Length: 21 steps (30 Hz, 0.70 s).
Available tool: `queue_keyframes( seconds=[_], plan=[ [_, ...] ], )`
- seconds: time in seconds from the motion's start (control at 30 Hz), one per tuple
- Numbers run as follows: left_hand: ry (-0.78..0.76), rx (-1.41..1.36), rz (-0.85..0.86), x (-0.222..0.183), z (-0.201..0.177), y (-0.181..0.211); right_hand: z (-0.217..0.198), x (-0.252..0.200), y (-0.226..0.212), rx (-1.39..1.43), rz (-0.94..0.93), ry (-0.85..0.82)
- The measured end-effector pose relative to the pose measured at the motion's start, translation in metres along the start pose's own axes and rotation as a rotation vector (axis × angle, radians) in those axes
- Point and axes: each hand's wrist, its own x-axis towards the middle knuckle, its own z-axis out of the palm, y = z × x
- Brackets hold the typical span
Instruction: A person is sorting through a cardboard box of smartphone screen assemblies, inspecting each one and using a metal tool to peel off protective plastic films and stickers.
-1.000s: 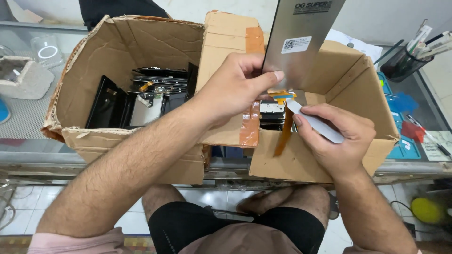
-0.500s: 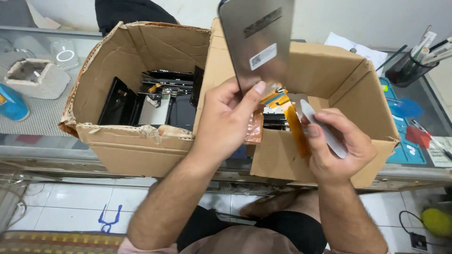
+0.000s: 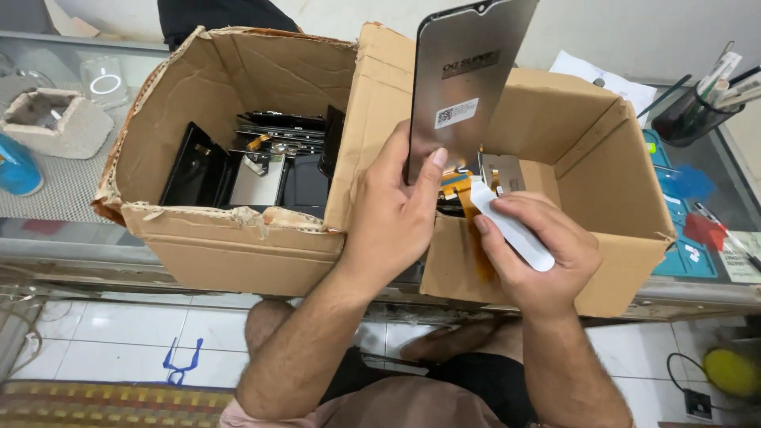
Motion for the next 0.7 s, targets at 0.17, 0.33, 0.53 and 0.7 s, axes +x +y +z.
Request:
queue_keyframes(
  seconds=[0.17,0.33,0.53,0.7],
  plan=[
    [-0.041,-0.098,0.008,-0.0006,0.0001,-0.0034,-0.0001,-0.0039,0.0031,-0.008,-0.012,-0.009],
    [-0.066,-0.189,0.004,-0.0028,0.0002,-0.0045,0.002,-0.0017,0.0023,-0.027,-0.085,-0.027],
    [-0.083,-0.252,-0.032,-0.0035,0.001,-0.0053,0.0043,0.0016,0.0005,-0.013,-0.127,-0.052],
    [-0.087,-0.264,-0.04,-0.0031,0.0007,-0.0046,0.0057,0.0006,0.0031,-0.028,-0.152,-0.044]
  ],
)
